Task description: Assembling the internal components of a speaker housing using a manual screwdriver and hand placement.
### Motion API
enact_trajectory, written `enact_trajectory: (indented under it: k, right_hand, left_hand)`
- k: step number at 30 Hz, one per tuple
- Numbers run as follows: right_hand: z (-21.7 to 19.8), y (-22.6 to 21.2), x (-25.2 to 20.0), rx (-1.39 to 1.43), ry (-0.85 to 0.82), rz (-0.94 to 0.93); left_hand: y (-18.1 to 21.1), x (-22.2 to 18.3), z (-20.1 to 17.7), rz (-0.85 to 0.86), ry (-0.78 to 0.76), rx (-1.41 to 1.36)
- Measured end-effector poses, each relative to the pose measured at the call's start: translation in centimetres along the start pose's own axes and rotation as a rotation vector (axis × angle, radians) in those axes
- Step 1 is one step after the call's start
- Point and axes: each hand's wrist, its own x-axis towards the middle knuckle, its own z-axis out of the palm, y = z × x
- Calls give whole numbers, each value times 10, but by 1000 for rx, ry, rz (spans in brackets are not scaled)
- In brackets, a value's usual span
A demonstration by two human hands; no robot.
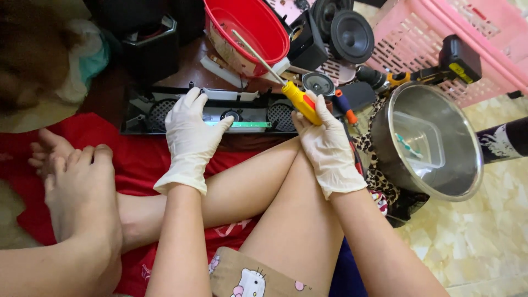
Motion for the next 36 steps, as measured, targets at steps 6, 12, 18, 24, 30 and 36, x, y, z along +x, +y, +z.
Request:
enact_trajectory:
  k: [6,12,18,24,30,36]
  right_hand:
    - [10,0,-11,12,11,-7]
    - [-1,3,4,44,11,-4]
    - [2,2,-1,31,20,-9]
    - [5,-2,-8,21,29,11]
    - [-2,0,-5,33,-15,10]
    - [-2,2,1,60,-18,11]
  left_hand:
    - [-7,3,5,7,20,-37]
    - [-14,1,4,73,32,-62]
    - [-11,0,-6,121,10,-8]
    - [1,-6,-8,60,-47,-16]
    - [-5,-4,-5,40,-68,12]
    - [-9,0,-9,59,-70,-70]
